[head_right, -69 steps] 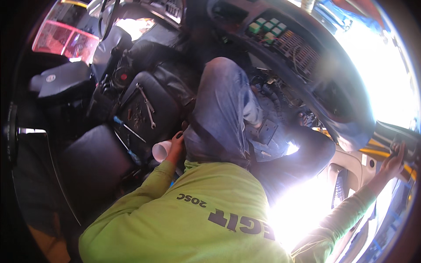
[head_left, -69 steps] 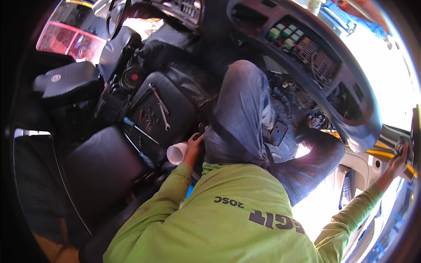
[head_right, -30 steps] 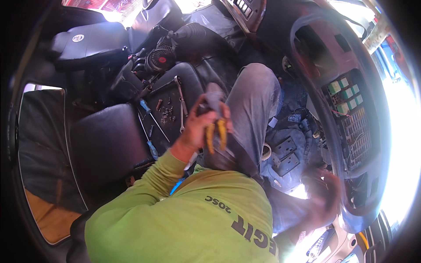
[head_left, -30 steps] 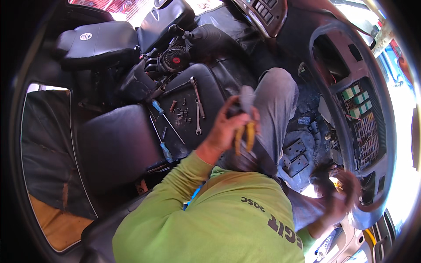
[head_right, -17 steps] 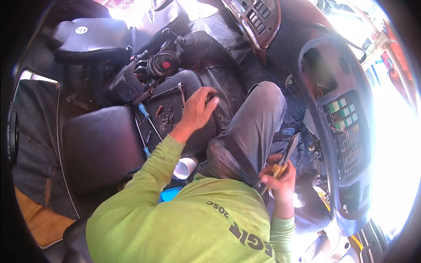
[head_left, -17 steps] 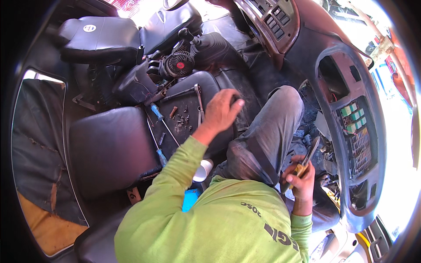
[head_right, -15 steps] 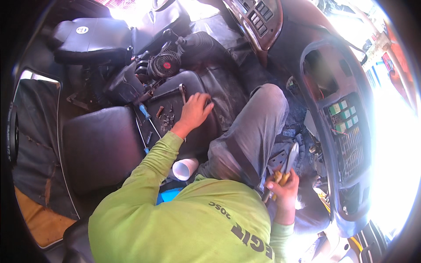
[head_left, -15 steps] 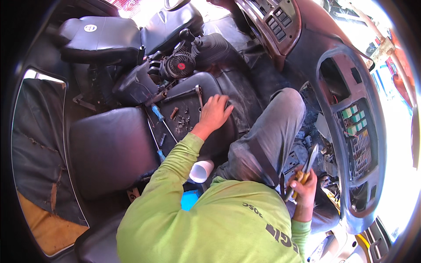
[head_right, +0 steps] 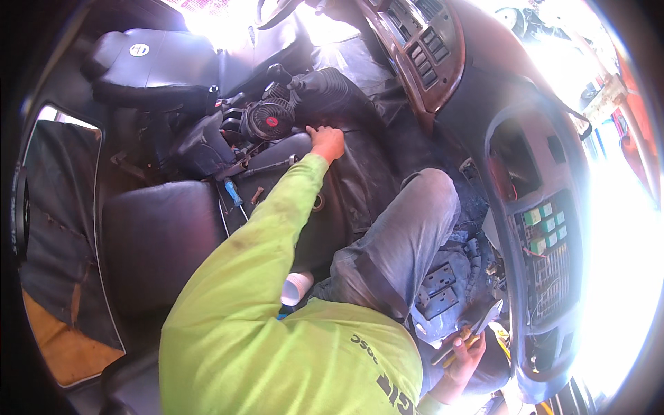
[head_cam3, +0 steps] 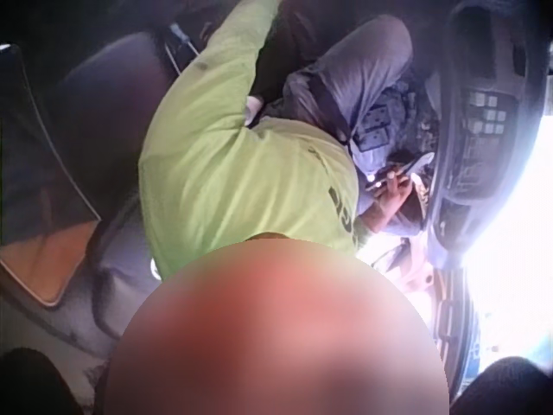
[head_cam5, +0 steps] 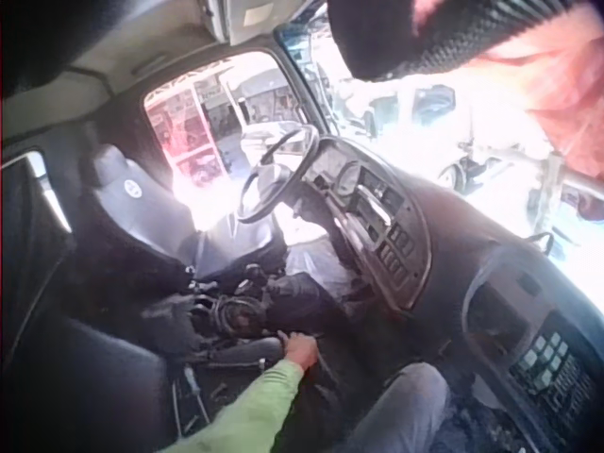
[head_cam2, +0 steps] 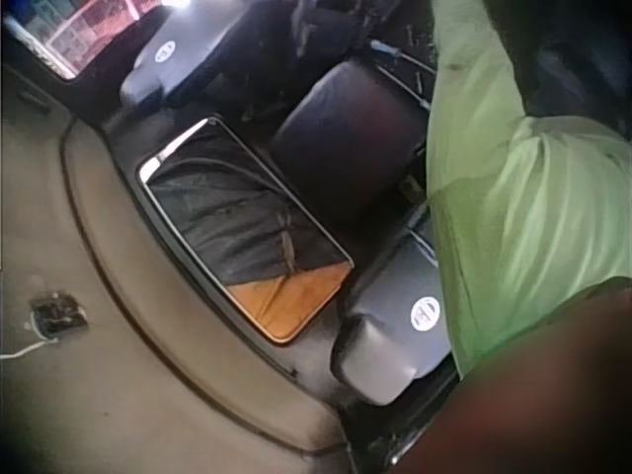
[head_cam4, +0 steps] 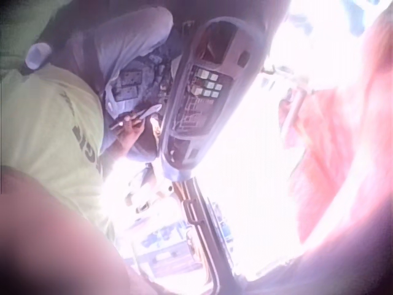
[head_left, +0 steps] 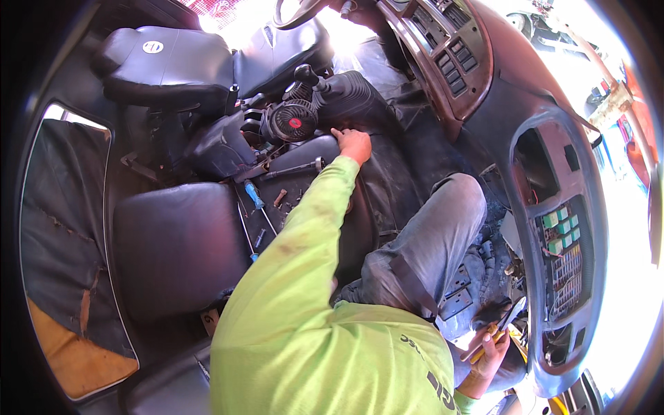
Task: The person retrieves a tool from a motorcycle storage compartment, walks to a yellow truck, and enters the cab. Inside, they use a screwdriver to strip wire ends and connect them to the dashboard fuse box, then wrap the connections with electrical tape.
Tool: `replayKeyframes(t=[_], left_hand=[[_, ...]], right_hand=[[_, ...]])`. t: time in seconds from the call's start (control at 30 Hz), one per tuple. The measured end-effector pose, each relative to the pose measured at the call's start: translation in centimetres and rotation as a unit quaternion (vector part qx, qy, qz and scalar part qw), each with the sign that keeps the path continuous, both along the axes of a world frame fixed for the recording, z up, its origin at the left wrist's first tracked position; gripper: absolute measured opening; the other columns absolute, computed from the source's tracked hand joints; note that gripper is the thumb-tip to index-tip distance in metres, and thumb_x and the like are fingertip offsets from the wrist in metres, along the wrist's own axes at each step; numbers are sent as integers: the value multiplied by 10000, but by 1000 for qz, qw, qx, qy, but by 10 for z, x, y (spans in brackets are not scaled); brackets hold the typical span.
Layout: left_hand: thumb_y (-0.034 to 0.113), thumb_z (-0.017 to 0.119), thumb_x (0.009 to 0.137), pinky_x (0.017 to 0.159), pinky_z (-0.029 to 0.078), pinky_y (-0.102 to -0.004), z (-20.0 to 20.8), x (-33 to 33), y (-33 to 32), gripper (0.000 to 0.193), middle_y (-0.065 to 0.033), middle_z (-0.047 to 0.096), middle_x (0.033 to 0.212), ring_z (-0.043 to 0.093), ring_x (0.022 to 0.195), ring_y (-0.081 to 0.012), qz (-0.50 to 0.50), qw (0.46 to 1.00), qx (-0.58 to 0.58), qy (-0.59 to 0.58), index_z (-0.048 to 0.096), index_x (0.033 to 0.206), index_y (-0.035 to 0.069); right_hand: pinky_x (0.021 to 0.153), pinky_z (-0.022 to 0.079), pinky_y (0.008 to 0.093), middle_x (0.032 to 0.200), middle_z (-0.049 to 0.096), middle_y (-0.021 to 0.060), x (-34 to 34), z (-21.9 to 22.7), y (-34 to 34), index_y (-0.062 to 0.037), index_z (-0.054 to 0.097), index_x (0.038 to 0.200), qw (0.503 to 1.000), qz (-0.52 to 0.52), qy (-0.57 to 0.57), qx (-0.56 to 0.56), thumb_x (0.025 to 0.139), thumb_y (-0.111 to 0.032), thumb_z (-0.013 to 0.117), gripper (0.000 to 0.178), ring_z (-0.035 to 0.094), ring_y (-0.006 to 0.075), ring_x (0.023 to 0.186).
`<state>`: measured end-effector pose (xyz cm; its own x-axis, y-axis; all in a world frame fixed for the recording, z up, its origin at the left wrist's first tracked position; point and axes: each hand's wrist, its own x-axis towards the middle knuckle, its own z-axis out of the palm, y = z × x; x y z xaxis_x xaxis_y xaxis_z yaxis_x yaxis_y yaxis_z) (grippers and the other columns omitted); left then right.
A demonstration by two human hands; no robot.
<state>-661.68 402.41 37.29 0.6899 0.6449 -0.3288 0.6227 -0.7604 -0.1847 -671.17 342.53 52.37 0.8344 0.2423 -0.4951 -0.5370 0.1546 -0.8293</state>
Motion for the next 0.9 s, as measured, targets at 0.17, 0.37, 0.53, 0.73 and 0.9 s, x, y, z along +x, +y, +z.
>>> replayKeyframes(t=[0.17,0.37,0.53,0.73,0.9], left_hand=[[169,619,967,1183,294,-700,-15,18,13,349,-109,651,1425,620,1296,-358,28,998,-52,38,729,1292,107],[23,651,860,917,535,-476,26,1,-4,129,-133,649,1051,668,1015,-352,-103,884,-29,-455,709,968,65],[25,682,838,906,533,-475,80,-27,-20,161,-123,668,1054,667,1034,-356,-123,883,-62,-448,706,991,72],[134,762,826,994,523,-473,92,-98,-16,207,-186,712,1103,663,1117,-394,-129,881,-204,-407,731,1018,62],[168,646,911,957,557,-536,96,-179,64,288,-251,729,1182,704,1109,-443,241,935,28,-258,739,1177,109]], right_hand=[[656,582,331,944,642,78,-4,-2,-5,53,538,1267,1000,4,-16,-23,806,-146,882,608,680,203,716],[637,571,330,925,631,73,-9,-2,-2,43,543,1241,999,7,-9,-34,822,-159,869,568,679,208,703],[619,558,325,903,626,76,-7,-3,7,38,548,1201,999,35,-10,-21,828,-158,850,519,675,215,694],[601,559,333,885,627,82,-16,-4,7,35,548,1202,999,32,-23,-8,818,-135,840,511,677,220,689],[600,590,354,837,651,119,-26,6,5,34,542,1204,999,26,-26,-5,817,-148,846,525,681,238,669]])
